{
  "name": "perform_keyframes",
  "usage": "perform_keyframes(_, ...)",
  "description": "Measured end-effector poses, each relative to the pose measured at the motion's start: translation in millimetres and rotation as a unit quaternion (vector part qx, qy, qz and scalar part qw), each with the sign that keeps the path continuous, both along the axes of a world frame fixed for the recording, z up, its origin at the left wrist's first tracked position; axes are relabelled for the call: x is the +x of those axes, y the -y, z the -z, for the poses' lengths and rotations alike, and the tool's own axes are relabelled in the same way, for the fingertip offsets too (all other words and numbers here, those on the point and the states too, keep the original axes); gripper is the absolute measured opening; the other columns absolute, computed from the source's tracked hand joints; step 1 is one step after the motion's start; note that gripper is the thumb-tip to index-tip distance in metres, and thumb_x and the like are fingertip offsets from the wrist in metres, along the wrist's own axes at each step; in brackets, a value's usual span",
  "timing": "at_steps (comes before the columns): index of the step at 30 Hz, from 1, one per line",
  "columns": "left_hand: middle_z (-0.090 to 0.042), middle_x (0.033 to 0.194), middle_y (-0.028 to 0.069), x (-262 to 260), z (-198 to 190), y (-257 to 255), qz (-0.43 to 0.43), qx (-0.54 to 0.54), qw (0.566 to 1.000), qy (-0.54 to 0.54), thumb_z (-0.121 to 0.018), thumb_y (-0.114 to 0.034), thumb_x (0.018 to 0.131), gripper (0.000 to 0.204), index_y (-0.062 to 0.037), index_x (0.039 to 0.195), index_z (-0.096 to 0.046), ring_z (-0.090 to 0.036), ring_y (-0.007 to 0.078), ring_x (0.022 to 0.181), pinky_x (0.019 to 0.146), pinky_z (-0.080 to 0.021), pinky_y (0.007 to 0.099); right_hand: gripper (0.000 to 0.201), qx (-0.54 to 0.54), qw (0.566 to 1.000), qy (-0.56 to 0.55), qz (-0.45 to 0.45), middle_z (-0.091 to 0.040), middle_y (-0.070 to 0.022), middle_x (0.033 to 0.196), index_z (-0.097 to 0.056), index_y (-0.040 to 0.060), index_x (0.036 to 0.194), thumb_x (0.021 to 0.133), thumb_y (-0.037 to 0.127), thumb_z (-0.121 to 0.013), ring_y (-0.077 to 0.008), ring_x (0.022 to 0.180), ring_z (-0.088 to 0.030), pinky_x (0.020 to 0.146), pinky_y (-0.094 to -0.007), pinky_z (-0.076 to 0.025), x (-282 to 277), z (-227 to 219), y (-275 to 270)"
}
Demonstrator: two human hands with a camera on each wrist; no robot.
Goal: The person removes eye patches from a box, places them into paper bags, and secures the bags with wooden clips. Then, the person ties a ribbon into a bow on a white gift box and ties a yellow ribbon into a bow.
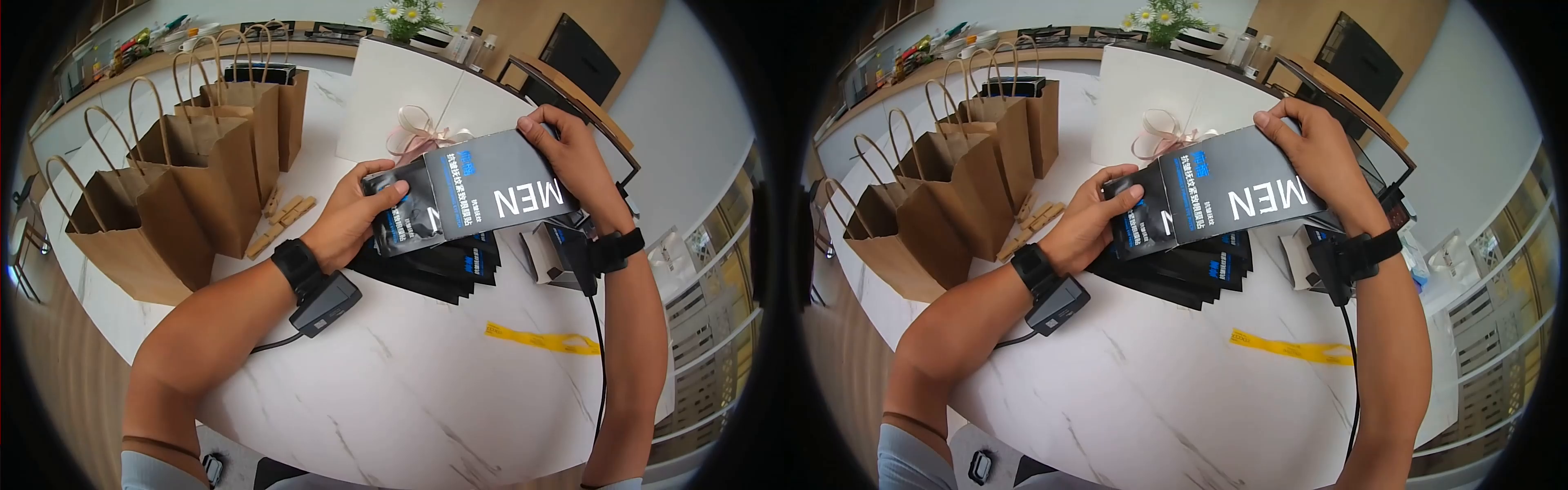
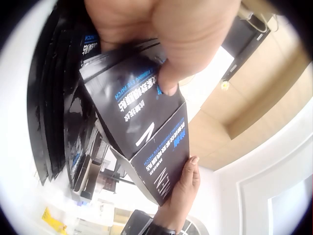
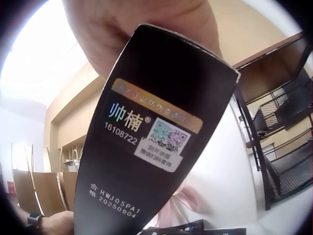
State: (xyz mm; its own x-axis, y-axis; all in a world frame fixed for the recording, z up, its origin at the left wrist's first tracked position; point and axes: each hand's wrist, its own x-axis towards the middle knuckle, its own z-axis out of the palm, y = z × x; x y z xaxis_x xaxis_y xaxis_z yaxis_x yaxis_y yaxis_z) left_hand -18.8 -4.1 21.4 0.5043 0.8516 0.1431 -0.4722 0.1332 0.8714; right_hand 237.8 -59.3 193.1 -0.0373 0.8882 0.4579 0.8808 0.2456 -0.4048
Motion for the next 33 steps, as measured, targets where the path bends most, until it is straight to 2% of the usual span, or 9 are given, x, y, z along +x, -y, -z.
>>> perform_keyframes(2, -0.061, 0.121, 0.0082, 0.0, -0.2, 0.6, 0.002, 0.002, 1.0, -0.008, -0.074, -0.02, 0.097, 0.053, -0.0042, 0.139, -0.047, -0.066, 0.0141, 0.109, 0.093, -0.059, 0.0337, 0.036, -0.023, 0.999, -0.031, 0.006, -0.069, -0.0042, 0.08, -0.07, 0.0028, 0.095, 0.1, 0.038, -0.067, -0.009, 0.071, -0.062, 0.066, -0.0267, -0.049, 13.4, 6.4, 0.0)
perform_keyframes(3, -0.062, 0.119, 0.0077, -0.5, -1.5, 1.4, -0.001, 0.008, 1.0, -0.012, -0.074, -0.019, 0.096, 0.05, -0.0043, 0.137, -0.048, -0.067, 0.0135, 0.105, 0.091, -0.06, 0.0332, 0.032, -0.063, 0.997, -0.035, 0.024, -0.063, 0.0044, 0.081, -0.066, 0.0052, 0.097, 0.105, 0.036, -0.062, -0.0017, 0.073, -0.057, 0.066, -0.0205, -0.046, 17.6, 6.9, 3.9)
perform_keyframes(10, -0.065, 0.11, 0.0076, 5.3, 4.5, 1.2, -0.026, 0.032, 0.999, -0.032, -0.072, -0.011, 0.096, 0.043, -0.0058, 0.134, -0.052, -0.068, 0.0133, 0.095, 0.08, -0.061, 0.0301, 0.032, -0.067, 0.987, -0.139, 0.047, -0.061, 0.0049, 0.077, -0.068, 0.0055, 0.093, 0.104, 0.035, -0.063, -0.0026, 0.07, -0.054, 0.065, -0.0222, -0.045, 76.1, 25.3, 21.0)
perform_keyframes(14, -0.062, 0.107, 0.0076, 3.5, -0.8, 8.8, -0.123, 0.105, 0.985, -0.062, -0.06, -0.005, 0.097, 0.046, -0.0117, 0.141, -0.05, -0.065, 0.0113, 0.089, 0.076, -0.058, 0.0257, 0.035, -0.089, 0.966, -0.222, 0.095, -0.06, 0.0073, 0.077, -0.065, 0.0076, 0.09, 0.106, 0.038, -0.06, -0.0012, 0.068, -0.054, 0.062, -0.0207, -0.045, 111.9, 27.8, 38.8)
perform_keyframes(19, -0.062, 0.111, 0.0036, 5.0, 6.9, 0.3, -0.144, 0.168, 0.965, -0.14, -0.061, -0.006, 0.098, 0.026, -0.0023, 0.124, -0.063, -0.061, 0.0071, 0.093, 0.081, -0.051, 0.0204, 0.033, -0.112, 0.936, -0.318, 0.1, -0.066, 0.0062, 0.084, -0.069, 0.0075, 0.1, 0.106, 0.038, -0.058, -0.0016, 0.073, -0.059, 0.068, -0.0202, -0.05, 160.2, 37.6, 56.8)
perform_keyframes(22, -0.064, 0.111, 0.0036, 7.0, 6.7, 0.4, -0.199, 0.236, 0.93, -0.201, -0.062, -0.006, 0.098, 0.026, -0.0021, 0.123, -0.063, -0.061, 0.0071, 0.094, 0.081, -0.051, 0.0201, 0.033, -0.114, 0.941, -0.302, 0.105, -0.067, 0.0062, 0.087, -0.069, 0.0073, 0.103, 0.106, 0.039, -0.059, -0.0019, 0.074, -0.06, 0.069, -0.0199, -0.051, 188.6, 50.0, 58.7)
perform_keyframes(27, -0.067, 0.108, 0.0027, 5.6, 4.0, 4.5, -0.148, 0.136, 0.961, -0.19, -0.065, -0.005, 0.096, 0.022, -0.0001, 0.117, -0.067, -0.06, 0.0092, 0.098, 0.091, -0.048, 0.0235, 0.035, -0.144, 0.931, -0.3, 0.149, -0.067, 0.0069, 0.089, -0.069, 0.0076, 0.103, 0.106, 0.041, -0.057, -0.0015, 0.08, -0.062, 0.072, -0.0191, -0.051, 209.1, 53.3, 69.2)
perform_keyframes(32, -0.067, 0.106, 0.0018, 4.6, 11.2, -2.1, -0.204, 0.206, 0.935, -0.204, -0.067, -0.006, 0.096, 0.018, -0.0004, 0.113, -0.068, -0.06, 0.0082, 0.095, 0.088, -0.047, 0.0227, 0.034, -0.184, 0.937, -0.236, 0.179, -0.068, 0.0047, 0.096, -0.069, 0.0087, 0.111, 0.107, 0.039, -0.055, -0.0027, 0.086, -0.063, 0.078, -0.02, -0.051, 240.4, 53.0, 70.7)
perform_keyframes(33, -0.067, 0.105, 0.0013, 4.6, 7.7, 0.0, -0.2, 0.195, 0.935, -0.217, -0.068, -0.007, 0.096, 0.018, -0.0007, 0.112, -0.068, -0.059, 0.0077, 0.095, 0.088, -0.047, 0.0224, 0.031, -0.187, 0.944, -0.217, 0.164, -0.069, 0.0005, 0.104, -0.068, 0.0068, 0.118, 0.105, 0.034, -0.061, -0.0074, 0.093, -0.063, 0.083, -0.0238, -0.051, 257.1, 57.2, 65.8)
